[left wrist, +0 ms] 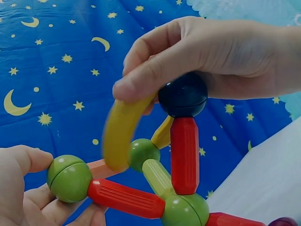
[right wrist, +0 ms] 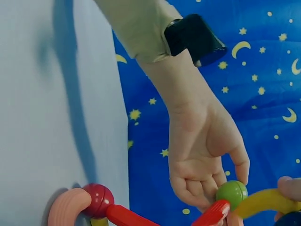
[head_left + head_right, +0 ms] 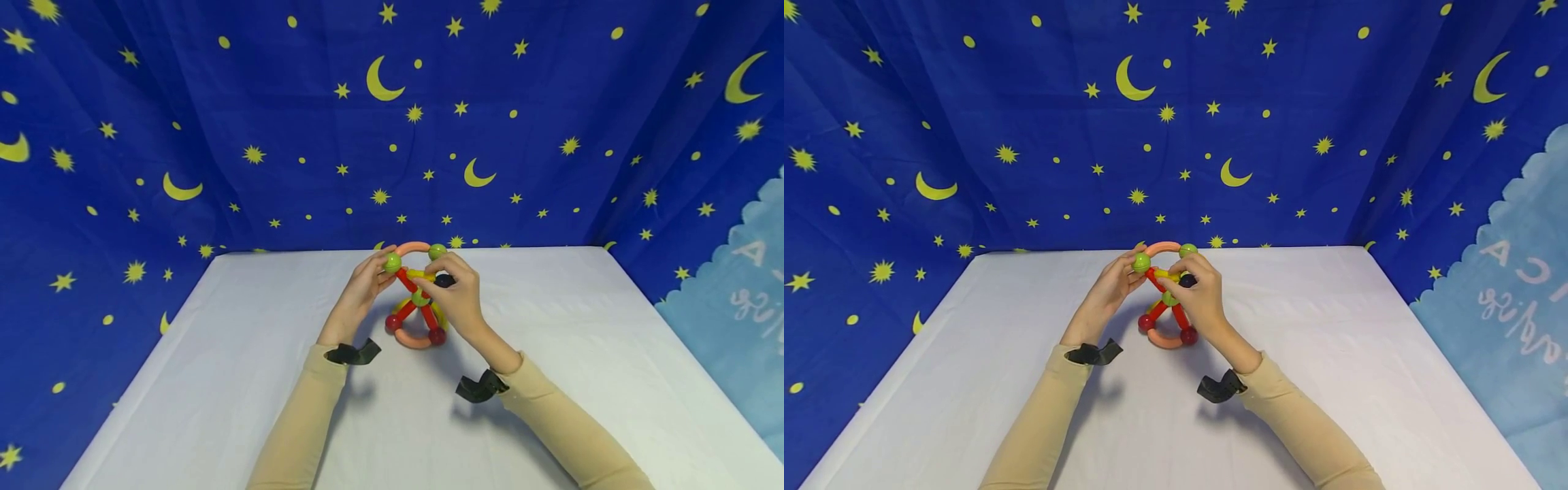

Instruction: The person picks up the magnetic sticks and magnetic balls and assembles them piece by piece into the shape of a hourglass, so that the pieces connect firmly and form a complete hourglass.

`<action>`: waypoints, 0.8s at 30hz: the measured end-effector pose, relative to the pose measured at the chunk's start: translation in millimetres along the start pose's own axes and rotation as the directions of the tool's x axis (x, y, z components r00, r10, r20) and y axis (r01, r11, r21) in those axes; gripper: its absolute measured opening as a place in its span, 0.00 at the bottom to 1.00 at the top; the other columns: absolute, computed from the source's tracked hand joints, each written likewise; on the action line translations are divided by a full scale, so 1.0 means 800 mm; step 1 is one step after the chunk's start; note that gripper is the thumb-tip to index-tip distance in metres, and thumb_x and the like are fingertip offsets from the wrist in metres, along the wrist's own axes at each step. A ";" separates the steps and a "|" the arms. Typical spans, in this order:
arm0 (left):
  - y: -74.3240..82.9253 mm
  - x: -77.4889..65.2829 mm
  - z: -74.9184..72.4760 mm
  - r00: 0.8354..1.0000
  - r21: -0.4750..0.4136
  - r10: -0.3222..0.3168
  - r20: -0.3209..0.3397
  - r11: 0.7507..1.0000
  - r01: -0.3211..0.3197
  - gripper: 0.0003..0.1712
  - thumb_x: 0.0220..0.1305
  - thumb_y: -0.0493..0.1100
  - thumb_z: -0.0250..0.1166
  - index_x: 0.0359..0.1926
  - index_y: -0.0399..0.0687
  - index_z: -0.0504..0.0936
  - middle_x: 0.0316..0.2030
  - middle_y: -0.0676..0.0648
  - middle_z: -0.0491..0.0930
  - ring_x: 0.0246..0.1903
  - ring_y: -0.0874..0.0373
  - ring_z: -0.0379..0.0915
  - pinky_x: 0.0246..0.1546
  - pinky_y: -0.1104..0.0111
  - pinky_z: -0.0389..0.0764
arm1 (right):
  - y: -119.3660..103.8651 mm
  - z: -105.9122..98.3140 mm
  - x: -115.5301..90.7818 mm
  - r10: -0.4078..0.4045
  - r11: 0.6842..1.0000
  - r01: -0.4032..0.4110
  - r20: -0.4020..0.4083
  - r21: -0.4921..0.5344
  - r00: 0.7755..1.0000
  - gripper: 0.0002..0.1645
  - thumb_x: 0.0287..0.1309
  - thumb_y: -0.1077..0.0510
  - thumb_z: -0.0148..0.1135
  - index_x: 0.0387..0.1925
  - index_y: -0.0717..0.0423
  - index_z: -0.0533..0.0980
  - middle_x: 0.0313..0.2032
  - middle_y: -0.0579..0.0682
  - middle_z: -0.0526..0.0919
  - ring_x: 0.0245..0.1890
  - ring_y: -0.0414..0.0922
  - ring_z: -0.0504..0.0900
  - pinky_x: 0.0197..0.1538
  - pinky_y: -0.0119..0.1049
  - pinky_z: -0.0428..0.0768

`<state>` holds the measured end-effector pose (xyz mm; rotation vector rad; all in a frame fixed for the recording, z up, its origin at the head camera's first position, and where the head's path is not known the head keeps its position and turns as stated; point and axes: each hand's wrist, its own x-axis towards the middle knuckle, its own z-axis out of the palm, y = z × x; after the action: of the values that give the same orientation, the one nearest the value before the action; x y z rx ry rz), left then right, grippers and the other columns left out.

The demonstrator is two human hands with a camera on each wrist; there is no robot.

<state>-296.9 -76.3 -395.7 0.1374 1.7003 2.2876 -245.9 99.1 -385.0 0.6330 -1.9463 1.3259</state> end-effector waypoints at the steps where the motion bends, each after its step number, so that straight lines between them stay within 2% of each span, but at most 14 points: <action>1: 0.000 0.000 0.000 1.000 0.004 0.000 0.000 1.000 0.000 0.25 0.71 0.46 0.48 0.67 0.50 0.67 0.66 0.45 0.66 0.57 0.54 0.69 0.70 0.57 0.62 | 0.001 0.000 0.000 -0.001 1.000 0.001 -0.012 0.020 1.000 0.09 0.41 0.70 0.74 0.25 0.65 0.78 0.27 0.57 0.80 0.33 0.46 0.77 0.45 0.25 0.76; 3: 0.000 0.000 0.000 1.000 0.002 -0.003 0.000 1.000 0.003 0.25 0.71 0.46 0.48 0.67 0.49 0.67 0.66 0.45 0.66 0.56 0.54 0.69 0.70 0.57 0.62 | 0.004 -0.001 0.000 -0.003 0.999 0.003 -0.017 0.042 1.000 0.10 0.39 0.72 0.73 0.24 0.67 0.78 0.27 0.59 0.79 0.33 0.48 0.76 0.48 0.23 0.74; 6: 0.000 0.000 0.000 1.000 0.001 -0.002 0.002 1.000 0.002 0.25 0.71 0.45 0.47 0.68 0.49 0.66 0.66 0.43 0.66 0.55 0.55 0.70 0.70 0.57 0.62 | 0.005 -0.002 0.001 -0.010 0.999 0.009 0.022 0.043 1.000 0.10 0.38 0.74 0.73 0.24 0.68 0.77 0.28 0.60 0.78 0.35 0.49 0.76 0.50 0.23 0.73; 12: 0.000 0.000 0.001 1.000 -0.004 0.007 -0.005 1.000 -0.007 0.24 0.72 0.45 0.47 0.67 0.49 0.67 0.65 0.42 0.67 0.52 0.58 0.73 0.69 0.57 0.62 | 0.006 -0.001 0.003 -0.056 0.998 0.055 0.085 0.016 0.995 0.10 0.40 0.70 0.74 0.23 0.64 0.77 0.29 0.56 0.78 0.34 0.48 0.77 0.48 0.21 0.75; 15: 0.000 -0.001 0.001 1.000 0.010 0.015 -0.011 1.000 -0.015 0.24 0.72 0.45 0.47 0.66 0.49 0.67 0.64 0.43 0.68 0.51 0.58 0.74 0.69 0.57 0.63 | 0.007 0.001 0.004 -0.104 0.994 0.102 0.079 0.025 0.991 0.10 0.41 0.69 0.74 0.22 0.63 0.77 0.29 0.55 0.78 0.34 0.48 0.77 0.45 0.23 0.77; 21: -0.001 -0.002 0.002 0.999 0.020 0.035 -0.009 0.999 -0.035 0.24 0.71 0.45 0.47 0.66 0.48 0.67 0.65 0.44 0.68 0.52 0.57 0.73 0.69 0.56 0.62 | 0.009 0.003 0.004 -0.173 0.984 0.176 0.104 -0.025 0.979 0.10 0.41 0.69 0.74 0.23 0.61 0.77 0.29 0.54 0.79 0.33 0.47 0.77 0.39 0.33 0.79; 24: 0.000 -0.003 0.002 0.999 0.025 0.044 -0.004 0.999 -0.043 0.24 0.71 0.45 0.48 0.66 0.48 0.68 0.66 0.45 0.67 0.53 0.55 0.72 0.70 0.56 0.61 | 0.008 0.002 0.004 -0.184 0.983 0.186 0.116 -0.007 0.976 0.10 0.40 0.70 0.74 0.23 0.61 0.78 0.28 0.53 0.80 0.33 0.46 0.78 0.41 0.31 0.79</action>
<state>-294.1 -75.6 -395.2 0.1761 1.7452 2.2999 -252.6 100.1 -386.5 0.8768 -1.9350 1.1785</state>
